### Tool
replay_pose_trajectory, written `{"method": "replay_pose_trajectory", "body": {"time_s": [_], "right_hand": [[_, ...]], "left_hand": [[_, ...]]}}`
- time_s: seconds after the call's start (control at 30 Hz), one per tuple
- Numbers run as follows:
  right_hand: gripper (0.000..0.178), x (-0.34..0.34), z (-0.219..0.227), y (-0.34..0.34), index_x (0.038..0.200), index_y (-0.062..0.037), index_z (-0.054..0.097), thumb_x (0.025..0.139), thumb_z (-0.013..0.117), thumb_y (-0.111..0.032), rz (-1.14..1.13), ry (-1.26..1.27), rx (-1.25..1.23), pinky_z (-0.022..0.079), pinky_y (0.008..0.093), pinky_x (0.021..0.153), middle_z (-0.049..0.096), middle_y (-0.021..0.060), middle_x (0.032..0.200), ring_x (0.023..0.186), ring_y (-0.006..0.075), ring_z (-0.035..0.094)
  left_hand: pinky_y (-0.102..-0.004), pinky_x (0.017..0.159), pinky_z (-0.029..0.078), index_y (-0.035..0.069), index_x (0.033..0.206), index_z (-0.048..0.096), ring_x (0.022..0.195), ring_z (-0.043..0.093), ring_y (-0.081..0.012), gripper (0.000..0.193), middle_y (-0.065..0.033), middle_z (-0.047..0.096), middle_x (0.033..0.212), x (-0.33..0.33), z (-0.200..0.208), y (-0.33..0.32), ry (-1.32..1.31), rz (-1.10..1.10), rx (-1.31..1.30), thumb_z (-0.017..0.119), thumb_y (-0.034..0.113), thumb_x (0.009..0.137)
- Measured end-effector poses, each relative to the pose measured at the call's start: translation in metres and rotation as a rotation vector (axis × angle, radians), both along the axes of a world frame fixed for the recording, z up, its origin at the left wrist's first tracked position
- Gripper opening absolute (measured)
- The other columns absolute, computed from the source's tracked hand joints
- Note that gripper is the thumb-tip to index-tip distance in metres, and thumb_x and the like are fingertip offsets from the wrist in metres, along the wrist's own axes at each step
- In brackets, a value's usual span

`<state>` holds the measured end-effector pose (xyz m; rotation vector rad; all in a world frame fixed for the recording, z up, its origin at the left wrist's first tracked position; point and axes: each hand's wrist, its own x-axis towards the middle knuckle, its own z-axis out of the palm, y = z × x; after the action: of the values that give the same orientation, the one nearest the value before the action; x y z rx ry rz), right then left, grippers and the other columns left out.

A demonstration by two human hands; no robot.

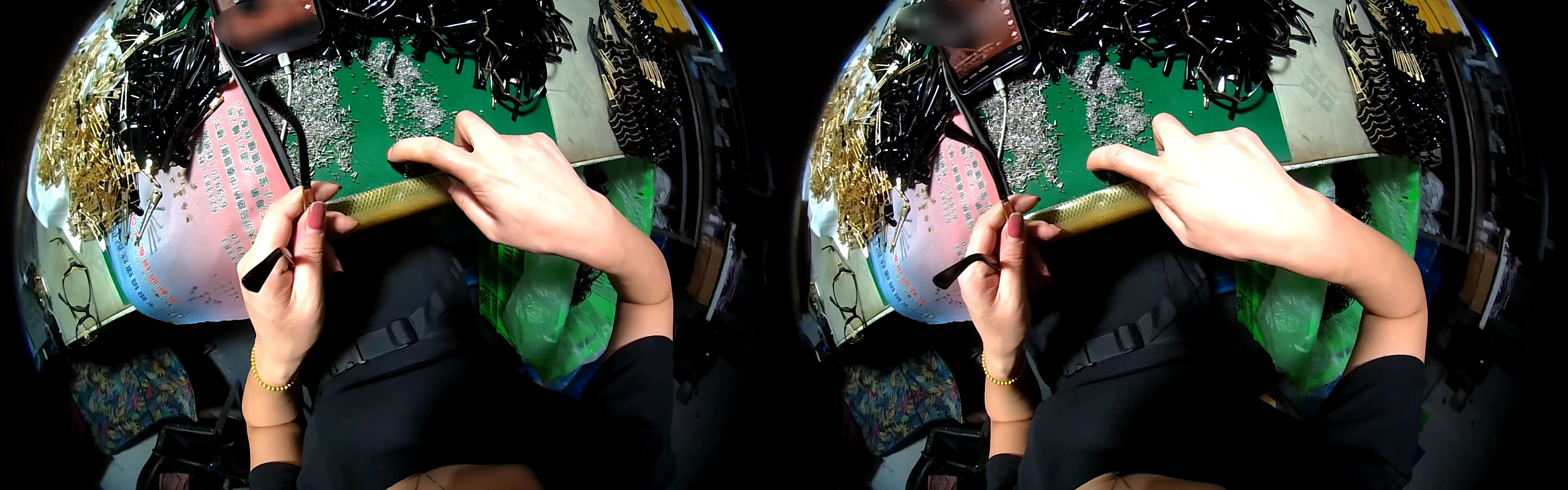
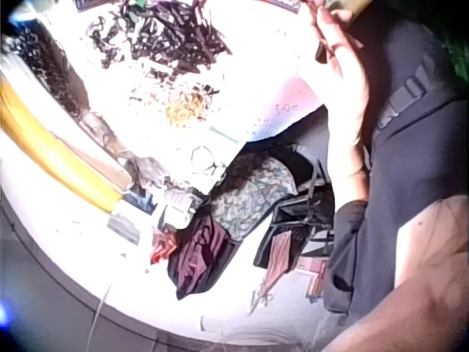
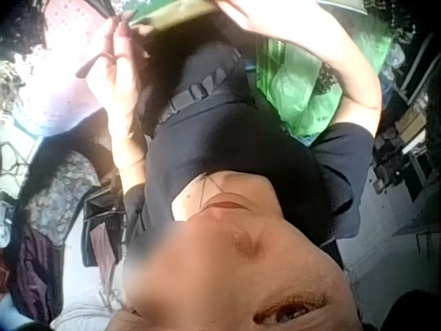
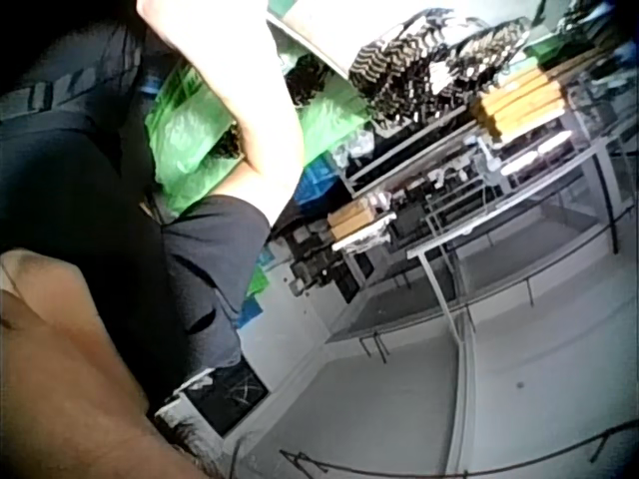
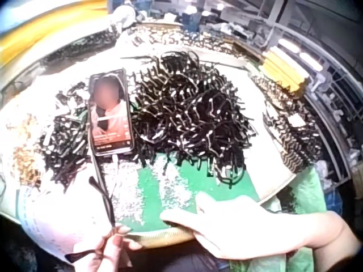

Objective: The person assembles eyeglasses by hand, inserting small metal components into the frame and using a wooden tool to press parts into place. The person repeatedly picks up frames, inserts pieces, and adjusts them on a green work surface.

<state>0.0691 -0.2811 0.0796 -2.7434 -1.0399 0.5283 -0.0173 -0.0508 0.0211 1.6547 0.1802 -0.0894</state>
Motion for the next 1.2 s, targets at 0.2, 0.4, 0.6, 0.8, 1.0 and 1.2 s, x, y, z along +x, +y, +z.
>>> {"method": "replay_pose_trajectory", "body": {"time_s": [0.2, 0.4, 0.6, 0.8, 1.0, 1.2], "right_hand": [[0.041, -0.002, 0.006, 0.011, 0.142, -0.0208, 0.043, 0.101, 0.048, -0.017, -0.080, 0.362, 0.262, 0.056, 0.0469, 0.067, 0.062, 0.0217, 0.104, 0.075, 0.0372, 0.069], [0.044, 0.001, 0.028, 0.044, 0.146, -0.0115, 0.033, 0.105, 0.042, -0.023, -0.457, 1.097, 0.425, 0.052, 0.0309, 0.051, 0.063, 0.0081, 0.078, 0.055, 0.0160, 0.061], [0.047, 0.005, 0.030, 0.043, 0.150, -0.0098, 0.031, 0.105, 0.044, -0.014, -0.499, 1.185, 0.468, 0.049, 0.0233, 0.049, 0.054, 0.0037, 0.093, 0.057, 0.0078, 0.057], [0.047, -0.002, 0.014, 0.034, 0.141, -0.0012, 0.027, 0.104, 0.052, -0.017, -0.399, 1.061, 0.517, 0.047, 0.0341, 0.049, 0.060, 0.0137, 0.099, 0.056, 0.0205, 0.058], [0.033, -0.005, 0.018, 0.008, 0.121, -0.0005, 0.051, 0.096, 0.061, -0.021, -0.104, -0.067, 0.283, 0.055, 0.0473, 0.065, 0.062, 0.0196, 0.102, 0.083, 0.0404, 0.066], [0.027, 0.056, 0.013, -0.081, 0.105, -0.0006, 0.056, 0.094, 0.061, -0.024, -0.631, -0.430, 0.148, 0.052, 0.0508, 0.072, 0.068, 0.0210, 0.088, 0.082, 0.0425, 0.066]], "left_hand": [[-0.0195, 0.054, 0.045, -0.004, 0.126, 0.062, 0.057, 0.055, -0.0037, 0.025, -0.0062, 0.073, 0.085, 0.004, 0.005, 0.000, 0.019, -0.018, -0.006, 0.051, 0.008, 0.106], [-0.0199, 0.054, 0.046, -0.004, 0.126, 0.062, 0.059, 0.058, -0.0041, 0.025, -0.0064, 0.074, 0.085, 0.002, -0.002, 0.001, -0.048, -0.006, 0.000, 0.053, 0.006, 0.105], [-0.0271, 0.061, 0.052, -0.003, 0.124, 0.065, 0.068, 0.065, -0.0128, 0.024, -0.0066, 0.073, 0.092, 0.008, -0.017, -0.004, -0.417, 0.024, 0.409, 0.060, 0.005, 0.101], [-0.0354, 0.072, 0.057, -0.004, 0.123, 0.064, 0.081, 0.073, -0.0308, 0.029, -0.0154, 0.074, 0.098, 0.004, -0.024, 0.000, -0.584, -0.012, 0.734, 0.060, -0.004, 0.095], [-0.0230, 0.061, 0.049, -0.001, 0.123, 0.062, 0.066, 0.063, -0.0085, 0.022, -0.0073, 0.071, 0.088, -0.001, -0.004, 0.011, -0.275, 0.150, 0.277, 0.050, 0.008, 0.107], [-0.0159, 0.045, 0.024, 0.000, 0.127, 0.056, 0.050, 0.034, 0.0018, 0.028, -0.0030, 0.068, 0.083, -0.002, -0.022, 0.047, -0.253, 0.296, 0.022, 0.045, 0.019, 0.110]]}}
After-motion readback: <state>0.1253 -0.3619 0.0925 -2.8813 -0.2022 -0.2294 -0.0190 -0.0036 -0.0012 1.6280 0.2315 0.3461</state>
